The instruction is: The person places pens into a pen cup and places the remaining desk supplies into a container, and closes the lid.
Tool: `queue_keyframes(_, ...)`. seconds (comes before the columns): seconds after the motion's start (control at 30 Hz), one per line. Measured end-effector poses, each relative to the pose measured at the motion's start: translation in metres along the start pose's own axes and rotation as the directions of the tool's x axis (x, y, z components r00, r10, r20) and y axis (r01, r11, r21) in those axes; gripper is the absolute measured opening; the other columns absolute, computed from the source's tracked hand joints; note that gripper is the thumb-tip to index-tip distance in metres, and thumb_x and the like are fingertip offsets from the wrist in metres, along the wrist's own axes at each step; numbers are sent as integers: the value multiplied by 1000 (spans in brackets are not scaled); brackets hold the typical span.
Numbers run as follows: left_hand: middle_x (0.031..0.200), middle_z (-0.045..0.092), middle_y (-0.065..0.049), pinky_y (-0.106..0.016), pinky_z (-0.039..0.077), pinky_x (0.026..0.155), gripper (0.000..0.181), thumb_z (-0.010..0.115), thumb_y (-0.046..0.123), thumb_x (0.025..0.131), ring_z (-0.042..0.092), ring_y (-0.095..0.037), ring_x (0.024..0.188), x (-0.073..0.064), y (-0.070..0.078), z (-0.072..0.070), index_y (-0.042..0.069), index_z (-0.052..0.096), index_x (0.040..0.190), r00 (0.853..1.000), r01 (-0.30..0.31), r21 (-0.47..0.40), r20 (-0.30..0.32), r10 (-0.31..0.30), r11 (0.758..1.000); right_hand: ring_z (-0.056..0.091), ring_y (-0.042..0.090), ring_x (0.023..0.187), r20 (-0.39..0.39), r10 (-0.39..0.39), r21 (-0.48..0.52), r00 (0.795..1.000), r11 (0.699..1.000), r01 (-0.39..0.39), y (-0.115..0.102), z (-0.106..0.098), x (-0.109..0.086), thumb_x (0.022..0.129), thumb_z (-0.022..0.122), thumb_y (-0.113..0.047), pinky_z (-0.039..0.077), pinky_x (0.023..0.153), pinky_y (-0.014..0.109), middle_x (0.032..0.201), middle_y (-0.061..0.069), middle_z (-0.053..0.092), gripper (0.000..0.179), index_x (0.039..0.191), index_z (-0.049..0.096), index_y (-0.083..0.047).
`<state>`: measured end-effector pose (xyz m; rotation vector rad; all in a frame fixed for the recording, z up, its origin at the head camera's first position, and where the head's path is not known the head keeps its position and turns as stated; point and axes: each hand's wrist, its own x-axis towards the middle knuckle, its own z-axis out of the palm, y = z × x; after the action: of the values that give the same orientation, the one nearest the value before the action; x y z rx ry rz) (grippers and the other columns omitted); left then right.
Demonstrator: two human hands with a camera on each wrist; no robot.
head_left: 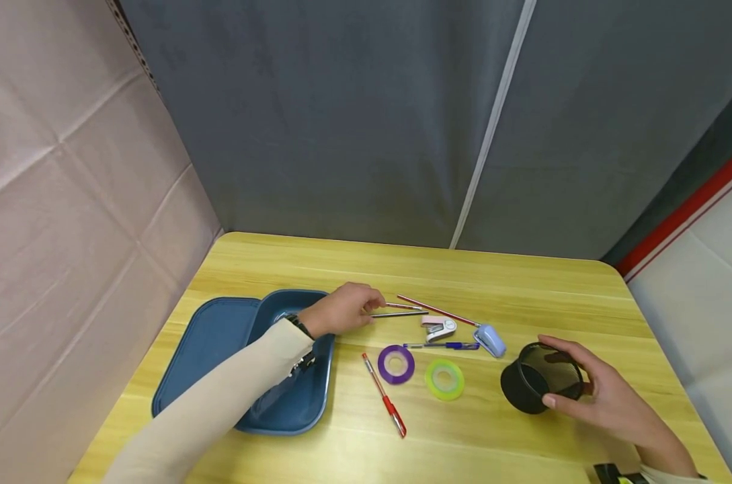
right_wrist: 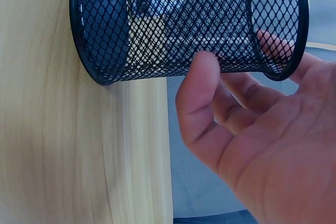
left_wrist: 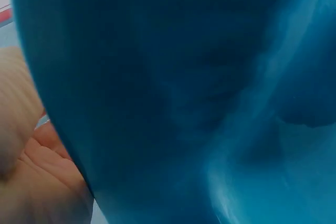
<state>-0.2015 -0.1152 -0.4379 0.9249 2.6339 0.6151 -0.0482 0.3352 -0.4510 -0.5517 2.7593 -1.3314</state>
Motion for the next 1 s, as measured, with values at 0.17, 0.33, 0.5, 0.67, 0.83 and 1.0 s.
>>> queue_keyframes(0.17,125,74,-6,-36,59,100,35,77,10,97,70,-19,111,1,2,-1,11,70,132,1000,15,-14,-11,-16,1000,51,-9,124,2,-3,4,1000,1000,3,0,-1,0,85,86,-2,57,63,28,153,-18,50,85,159,46,-13)
queue_keyframes(0.33,126,74,-7,-33,60,98,35,78,9,96,71,-18,110,6,6,-2,9,71,131,1000,13,-114,-20,-15,993,49,-11,126,8,-8,11,1000,1000,8,-1,-1,1,86,85,-2,57,63,27,153,-24,47,85,159,45,-13)
queue_keyframes(0.5,123,74,-6,-29,60,94,34,78,7,96,72,-15,105,12,6,2,9,71,129,1000,13,-188,-24,-18,982,49,-11,127,13,-26,24,1000,999,26,-1,-1,0,86,84,1,58,65,27,154,-27,46,85,160,44,-11)
queue_keyframes(0.67,123,73,-8,-30,61,93,34,79,6,95,71,-16,105,16,4,6,9,70,128,999,37,-234,-9,-41,972,48,-12,128,12,-21,20,1000,1000,21,0,0,0,86,84,0,57,65,26,154,-27,46,85,160,44,-11)
queue_keyframes(0.83,125,72,-9,-32,61,97,37,79,6,95,71,-18,109,17,7,4,9,68,130,998,68,-238,28,-63,969,50,-10,126,7,-13,28,1000,1000,13,1,-1,0,85,84,0,58,66,27,154,-24,47,84,159,45,-11)
queue_keyframes(1.0,128,71,-10,-32,60,98,40,79,4,95,71,-19,111,16,12,-2,7,67,132,997,69,-249,56,-57,966,51,-9,126,7,-21,21,1000,1000,20,1,-1,1,85,84,0,58,66,27,153,-24,48,84,159,45,-12)
